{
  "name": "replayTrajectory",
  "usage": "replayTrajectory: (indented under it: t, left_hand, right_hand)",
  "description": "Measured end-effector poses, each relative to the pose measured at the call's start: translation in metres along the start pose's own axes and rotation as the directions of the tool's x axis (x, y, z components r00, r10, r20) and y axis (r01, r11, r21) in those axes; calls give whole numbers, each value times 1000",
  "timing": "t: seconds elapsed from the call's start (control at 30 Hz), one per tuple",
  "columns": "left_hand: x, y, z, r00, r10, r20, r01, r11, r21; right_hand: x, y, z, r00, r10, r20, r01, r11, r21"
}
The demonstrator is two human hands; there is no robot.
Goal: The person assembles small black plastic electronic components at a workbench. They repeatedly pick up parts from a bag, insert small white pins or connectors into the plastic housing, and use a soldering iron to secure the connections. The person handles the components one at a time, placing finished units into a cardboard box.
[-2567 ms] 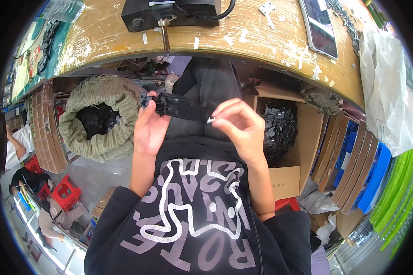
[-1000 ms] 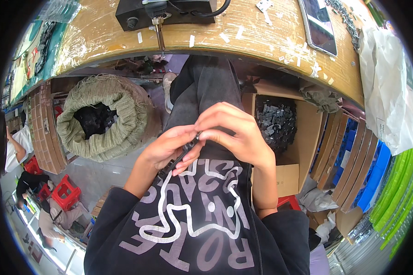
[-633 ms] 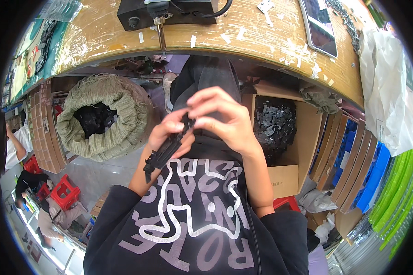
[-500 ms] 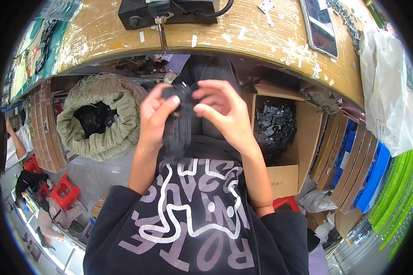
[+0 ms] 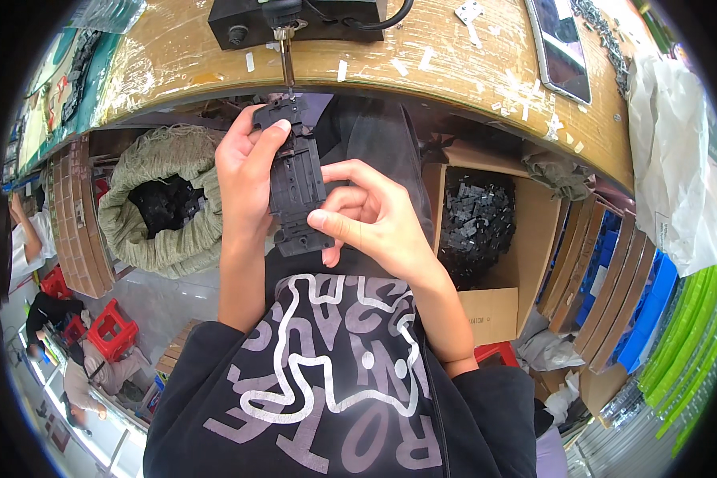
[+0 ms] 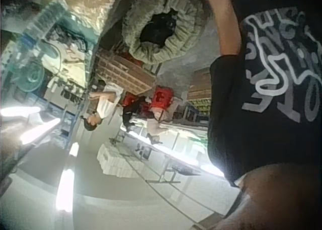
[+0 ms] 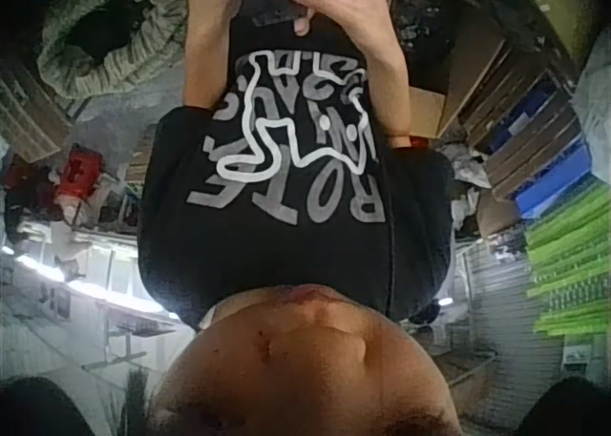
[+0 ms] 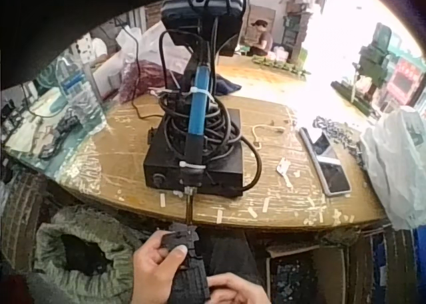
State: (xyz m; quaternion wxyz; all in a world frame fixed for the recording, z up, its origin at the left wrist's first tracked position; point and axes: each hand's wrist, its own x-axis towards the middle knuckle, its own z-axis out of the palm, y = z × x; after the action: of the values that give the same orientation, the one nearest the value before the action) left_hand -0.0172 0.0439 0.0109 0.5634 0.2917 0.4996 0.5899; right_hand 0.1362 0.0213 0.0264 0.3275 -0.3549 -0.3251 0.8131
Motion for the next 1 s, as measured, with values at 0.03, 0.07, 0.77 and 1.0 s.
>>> replayTrajectory:
  t: [0.03, 0.07, 0.77, 1.0]
  left_hand:
    - [-1, 0, 0, 1000, 0, -1, 0, 1000, -9]
    - [-1, 0, 0, 1000, -6, -5, 5, 1000, -21]
    - [2, 4, 1, 1000, 8, -27, -8, 1000, 18]
    - [4, 3, -1, 1000, 12, -18, -11, 1000, 19]
  right_hand:
    - [-1, -1, 1, 1000, -3, -1, 3, 1000, -8]
    - [-1, -2, 2, 1000, -7, -3, 7, 1000, -17]
    - [3, 0, 6, 999, -14, -38, 14, 1000, -2]
    - [5, 1, 5, 1000, -9, -29, 9, 1000, 4]
